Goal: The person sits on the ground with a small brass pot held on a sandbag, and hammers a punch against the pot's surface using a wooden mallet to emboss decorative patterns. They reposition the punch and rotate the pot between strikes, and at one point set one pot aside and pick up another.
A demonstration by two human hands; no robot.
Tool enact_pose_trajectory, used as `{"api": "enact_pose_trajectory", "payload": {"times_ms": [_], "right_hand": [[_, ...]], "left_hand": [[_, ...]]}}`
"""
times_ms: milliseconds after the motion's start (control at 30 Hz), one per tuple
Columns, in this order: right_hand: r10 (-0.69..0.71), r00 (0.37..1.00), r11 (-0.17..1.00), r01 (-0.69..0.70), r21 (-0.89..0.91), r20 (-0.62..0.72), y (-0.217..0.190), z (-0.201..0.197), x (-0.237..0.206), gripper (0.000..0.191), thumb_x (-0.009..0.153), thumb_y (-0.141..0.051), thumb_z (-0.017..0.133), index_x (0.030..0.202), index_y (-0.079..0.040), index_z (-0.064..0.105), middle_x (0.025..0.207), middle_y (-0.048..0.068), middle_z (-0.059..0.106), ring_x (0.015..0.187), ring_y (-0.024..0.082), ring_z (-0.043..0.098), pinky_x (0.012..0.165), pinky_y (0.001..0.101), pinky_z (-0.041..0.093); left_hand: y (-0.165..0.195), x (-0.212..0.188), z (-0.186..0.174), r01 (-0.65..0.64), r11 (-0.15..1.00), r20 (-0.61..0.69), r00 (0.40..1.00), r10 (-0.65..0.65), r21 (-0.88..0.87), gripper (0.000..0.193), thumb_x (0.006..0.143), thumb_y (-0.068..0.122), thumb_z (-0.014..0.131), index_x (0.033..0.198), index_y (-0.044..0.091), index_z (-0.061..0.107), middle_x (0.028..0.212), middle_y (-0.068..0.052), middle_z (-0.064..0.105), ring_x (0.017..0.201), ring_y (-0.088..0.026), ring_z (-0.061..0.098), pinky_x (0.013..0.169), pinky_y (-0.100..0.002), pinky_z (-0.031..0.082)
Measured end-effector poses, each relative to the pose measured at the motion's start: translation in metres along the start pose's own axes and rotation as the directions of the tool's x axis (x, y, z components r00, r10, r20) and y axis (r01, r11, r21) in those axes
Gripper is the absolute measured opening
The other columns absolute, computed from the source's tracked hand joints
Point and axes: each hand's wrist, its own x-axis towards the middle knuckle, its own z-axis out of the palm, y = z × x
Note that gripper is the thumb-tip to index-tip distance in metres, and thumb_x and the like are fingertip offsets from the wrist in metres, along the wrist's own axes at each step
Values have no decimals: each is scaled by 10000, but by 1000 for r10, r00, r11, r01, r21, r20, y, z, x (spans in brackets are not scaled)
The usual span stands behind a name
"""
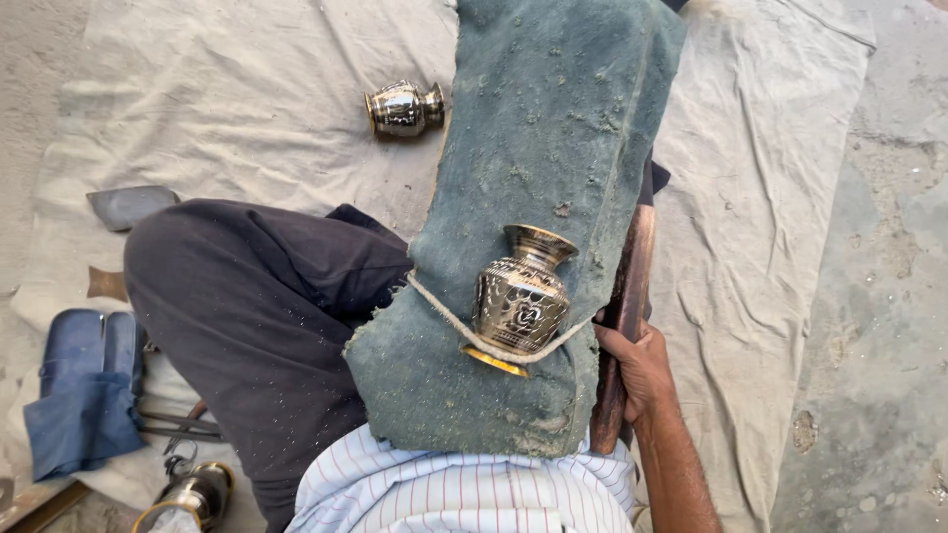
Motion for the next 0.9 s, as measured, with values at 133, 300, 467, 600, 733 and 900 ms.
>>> {"api": "enact_pose_trajectory", "payload": {"times_ms": [133, 300, 467, 600, 733, 900], "right_hand": [[45, 999, 999, -45, -30, -17, 4, -4, 3, 239, 793, -49, 753, 1020, -40, 681, 794, 12, 624, 643, 111, 577, 550, 277, 504], [27, 1000, 996, -28, -79, -10, 6, -3, 5, 259, 776, -48, 768, 1022, -48, 688, 800, 31, 653, 647, 111, 603, 558, 261, 516], [79, 997, 997, -80, 17, 23, 0, -2, 2, 269, 789, -43, 786, 1023, -47, 654, 766, 45, 659, 559, 126, 607, 481, 272, 517], [112, 993, 994, -112, 3, 32, -4, -2, -2, 293, 797, -41, 784, 1045, -47, 630, 724, 68, 645, 503, 145, 615, 424, 281, 514], [149, 986, 982, -157, 107, 75, -12, -1, -8, 348, 784, -38, 812, 1078, -34, 625, 730, 59, 638, 526, 152, 606, 455, 272, 503], [-125, 992, 989, 127, -74, 27, -36, -13, -42, 566, 733, -8, 773, 1274, -77, 622, 919, 67, 670, 742, 154, 661, 648, 300, 585]], "left_hand": [[-6, 7, 1, 53, 994, -26, 998, -50, 94, 207, 953, 13, 669, 1159, -4, 654, 1038, -159, 616, 936, -189, 677, 778, -316, 621], [-12, 11, -11, 287, 861, -232, 951, -204, 419, 241, 931, -6, 681, 1171, -16, 665, 1035, -171, 612, 914, -182, 674, 748, -309, 624], [-10, 19, -42, 338, 729, -381, 917, -114, 595, 294, 892, 28, 754, 1182, 21, 709, 976, -147, 642, 852, -195, 693, 686, -317, 608], [-13, 43, -56, 242, 836, -352, 934, -64, 492, 276, 901, 69, 762, 1166, 33, 694, 1003, -97, 737, 871, -166, 766, 703, -259, 646], [-35, 77, -66, 511, 847, -261, 845, -466, 143, 312, 919, 146, 770, 1215, 100, 685, 914, -38, 758, 794, -121, 779, 664, -247, 679], [-51, 102, -58, 251, 852, -65, 966, -249, 459, 334, 890, 169, 812, 1204, 121, 711, 998, -37, 772, 841, -116, 765, 715, -257, 665]]}}
